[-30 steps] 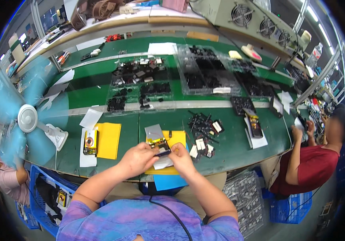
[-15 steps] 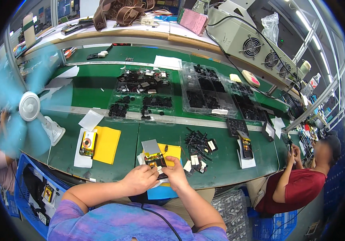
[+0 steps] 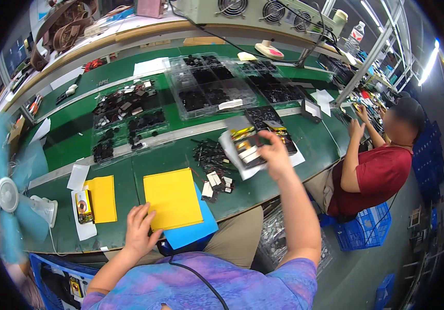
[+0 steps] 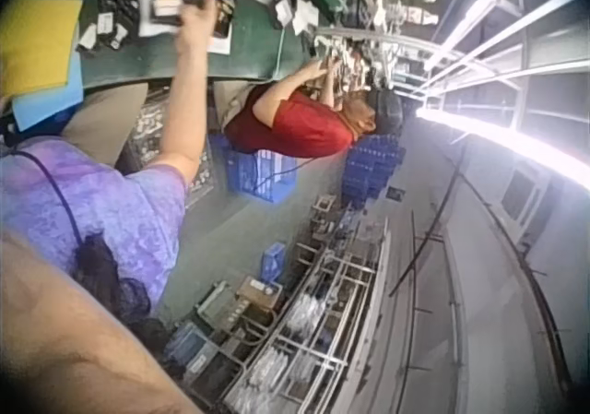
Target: Assembling electronic components on a production line.
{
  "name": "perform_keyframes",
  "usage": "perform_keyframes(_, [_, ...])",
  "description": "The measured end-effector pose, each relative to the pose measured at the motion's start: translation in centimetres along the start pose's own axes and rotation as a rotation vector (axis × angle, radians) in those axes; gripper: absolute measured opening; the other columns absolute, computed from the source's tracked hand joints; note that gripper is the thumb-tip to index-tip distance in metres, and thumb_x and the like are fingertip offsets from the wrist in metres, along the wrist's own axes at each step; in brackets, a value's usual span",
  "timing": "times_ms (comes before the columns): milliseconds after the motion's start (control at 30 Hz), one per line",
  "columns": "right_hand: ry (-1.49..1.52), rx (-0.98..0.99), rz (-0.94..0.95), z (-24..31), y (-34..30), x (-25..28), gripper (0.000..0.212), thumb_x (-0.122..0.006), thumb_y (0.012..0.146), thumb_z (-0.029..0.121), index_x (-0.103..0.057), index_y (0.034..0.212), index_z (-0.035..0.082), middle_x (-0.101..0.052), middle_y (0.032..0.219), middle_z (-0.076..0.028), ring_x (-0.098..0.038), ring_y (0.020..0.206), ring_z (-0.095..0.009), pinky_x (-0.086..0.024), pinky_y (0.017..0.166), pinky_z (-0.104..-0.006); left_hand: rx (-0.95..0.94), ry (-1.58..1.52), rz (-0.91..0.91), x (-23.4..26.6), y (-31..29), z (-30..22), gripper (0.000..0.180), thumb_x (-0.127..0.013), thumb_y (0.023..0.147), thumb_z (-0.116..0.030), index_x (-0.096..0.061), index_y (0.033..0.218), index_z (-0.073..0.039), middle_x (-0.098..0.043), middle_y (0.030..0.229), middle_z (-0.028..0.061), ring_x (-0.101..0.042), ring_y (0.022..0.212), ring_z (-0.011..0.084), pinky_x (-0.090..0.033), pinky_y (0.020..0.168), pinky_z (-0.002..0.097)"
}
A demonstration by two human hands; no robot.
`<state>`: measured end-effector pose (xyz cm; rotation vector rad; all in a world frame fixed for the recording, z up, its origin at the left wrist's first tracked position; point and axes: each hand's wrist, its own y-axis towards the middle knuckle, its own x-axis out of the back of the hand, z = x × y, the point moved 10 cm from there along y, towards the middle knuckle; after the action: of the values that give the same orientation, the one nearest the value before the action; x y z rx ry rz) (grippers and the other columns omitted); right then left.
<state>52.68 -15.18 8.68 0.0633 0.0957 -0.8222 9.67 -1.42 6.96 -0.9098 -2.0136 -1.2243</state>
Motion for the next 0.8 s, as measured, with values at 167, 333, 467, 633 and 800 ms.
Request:
perform_keyframes(167, [-0.063,0.043,-0.150,3.5,4.7,14.3,0.063,-0.061,0.082,-0.007,-0.049,0.143,0.004,-0.069,0.092,-0.009,-0.066,0.084,-0.018,-0.055,0.081,-0.0321,0.120,0.051,-0.057,1.1,-2.3,1.7,0.063,-0.081,0.074,-0.012,-0.056,0.131,-0.002,-0.050,0.145,0.0188,-0.047,0.129,0.0433,-0.036,0.112,0.0574])
perform_keyframes(333, [-0.127,0.067,-0.261,2.8,6.2,23.2,0.061,-0.064,0.084,-0.006,-0.049,0.143,0.001,-0.069,0.113,-0.013,-0.068,0.097,-0.020,-0.055,0.087,-0.0329,0.128,0.076,-0.111,1.0,-3.0,1.8,0.060,-0.077,0.076,-0.008,-0.055,0.132,-0.001,-0.055,0.141,0.0177,-0.051,0.125,0.0410,-0.037,0.111,0.0576])
perform_keyframes(467, [-0.086,0.065,-0.274,1.7,7.6,24.0,0.058,-0.063,0.086,-0.007,-0.052,0.141,0.002,-0.069,0.114,-0.013,-0.068,0.097,-0.020,-0.055,0.087,-0.0331,0.138,0.106,-0.126,1.2,-3.1,1.8,0.061,-0.076,0.076,-0.006,-0.055,0.132,-0.002,-0.058,0.138,0.0177,-0.053,0.124,0.0401,-0.038,0.110,0.0573])
perform_keyframes(633, [-0.162,0.060,-0.256,-2.0,9.2,31.1,0.058,-0.061,0.085,-0.003,-0.055,0.142,0.006,-0.068,0.118,-0.012,-0.067,0.099,-0.022,-0.055,0.087,-0.0333,0.148,0.113,-0.100,1.4,-2.1,1.4,0.055,-0.074,0.078,-0.008,-0.057,0.130,-0.001,-0.061,0.135,0.0158,-0.055,0.122,0.0372,-0.040,0.110,0.0555])
perform_keyframes(800, [-0.279,-0.162,-0.347,-8.1,7.7,38.7,0.054,-0.056,0.088,-0.002,-0.053,0.142,-0.001,-0.064,0.128,-0.015,-0.065,0.110,-0.025,-0.051,0.098,-0.0351,0.105,0.127,-0.124,1.5,-1.5,0.9,0.049,-0.075,0.079,-0.010,-0.062,0.125,-0.004,-0.065,0.130,0.0113,-0.059,0.118,0.0311,-0.043,0.107,0.0531])
